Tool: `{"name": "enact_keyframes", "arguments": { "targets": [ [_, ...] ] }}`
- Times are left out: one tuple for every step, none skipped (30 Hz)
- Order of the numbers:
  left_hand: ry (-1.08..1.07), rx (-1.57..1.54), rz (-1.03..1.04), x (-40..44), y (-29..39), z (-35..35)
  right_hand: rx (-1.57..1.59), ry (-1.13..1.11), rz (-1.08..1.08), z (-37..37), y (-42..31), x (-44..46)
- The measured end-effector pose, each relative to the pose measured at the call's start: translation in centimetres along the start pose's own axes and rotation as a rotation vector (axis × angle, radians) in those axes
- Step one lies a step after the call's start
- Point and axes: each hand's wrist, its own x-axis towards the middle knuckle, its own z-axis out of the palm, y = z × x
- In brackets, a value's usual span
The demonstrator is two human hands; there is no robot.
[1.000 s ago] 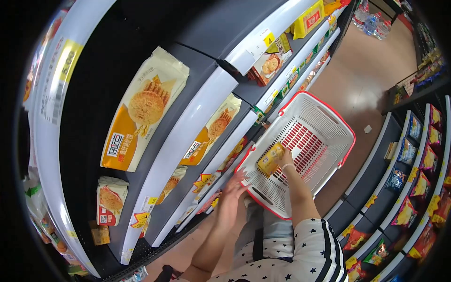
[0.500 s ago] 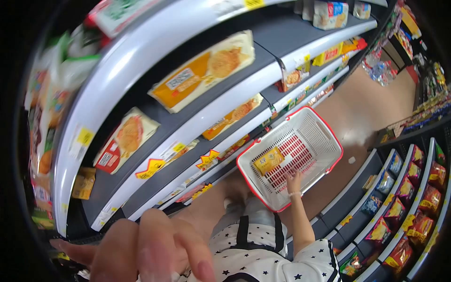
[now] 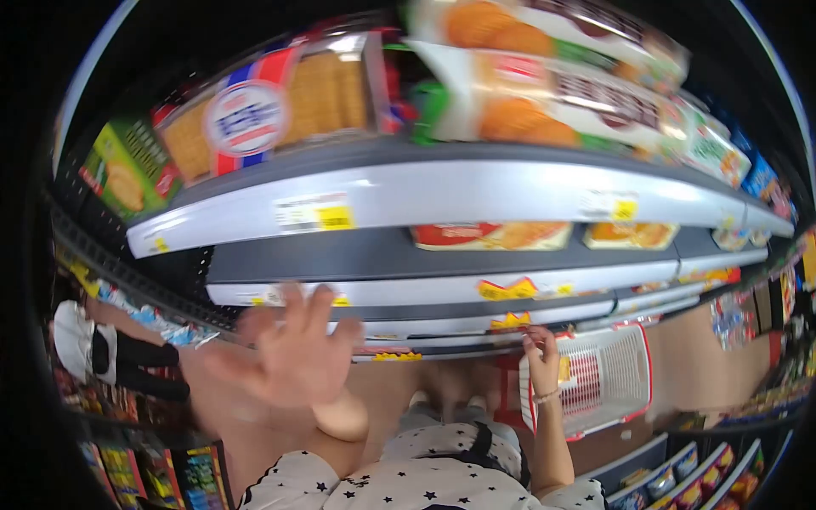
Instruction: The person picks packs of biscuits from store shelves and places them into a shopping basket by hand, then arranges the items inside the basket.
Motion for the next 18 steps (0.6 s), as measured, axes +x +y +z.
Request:
{"name": "enact_keyframes", "arguments": {
  "targets": [
    [0.158,0.127,-0.004,-2.3,0.2,-2.4,0.081,-0.095,0.007,2.8,-3.0,0.0],
    [0.316,0.248,-0.007,-4.5,0.4,-4.8,0.162,-0.187,0.018,5.6,-6.0,-0.2],
    [0.473,0.365,-0.010,-6.2,0.8,-7.0,0.135,-0.307,-0.093,8.1,-8.6,-0.2],
    [0.696,0.623,0.030,-7.3,0.9,-8.7,0.109,-0.424,-0.202,10.6,-10.4,0.1],
    [0.920,0.876,0.067,-8.1,1.2,-10.2,0.061,-0.501,-0.357,12.9,-11.4,0.6],
    [0.930,0.883,0.077,-8.6,1.9,-11.9,-0.060,-0.467,-0.541,15.5,-13.8,1.2],
    [1.003,1.365,0.098,-8.6,2.7,-13.7,-0.181,-0.426,-0.722,18.2,-16.3,1.9],
    [1.044,1.849,0.112,-8.6,3.5,-14.9,-0.251,-0.301,-0.815,20.8,-17.6,2.7],
    [1.053,1.848,0.115,-8.3,4.0,-15.4,-0.321,-0.171,-0.906,23.2,-18.7,3.6],
    [1.115,1.920,0.113,-7.8,3.9,-15.8,-0.451,-0.040,-0.903,25.5,-19.8,4.2],
    [1.177,1.990,0.110,-7.4,3.8,-15.9,-0.582,0.095,-0.896,27.2,-20.6,4.8],
    [1.181,1.986,0.110,-7.4,3.9,-15.9,-0.586,0.093,-0.898,28.2,-20.8,5.5],
    [1.169,2.063,0.019,-7.3,4.0,-15.9,-0.624,0.041,-0.898,29.1,-20.6,6.1],
    [1.153,2.137,-0.074,-7.2,4.0,-15.9,-0.663,-0.010,-0.898,29.9,-20.5,6.6],
    [1.164,2.188,-0.046,-7.1,3.9,-16.2,-0.667,-0.008,-0.899,30.5,-20.2,7.2],
    [1.163,2.182,-0.045,-7.1,4.0,-16.3,-0.615,-0.159,-0.809,30.8,-20.0,7.9],
    [1.103,2.167,-0.119,-7.1,4.1,-16.4,-0.562,-0.305,-0.717,31.0,-19.9,8.2],
    [1.043,2.149,-0.190,-7.1,4.2,-16.4,-0.569,-0.300,-0.720,31.2,-20.1,8.2]
  ]
}}
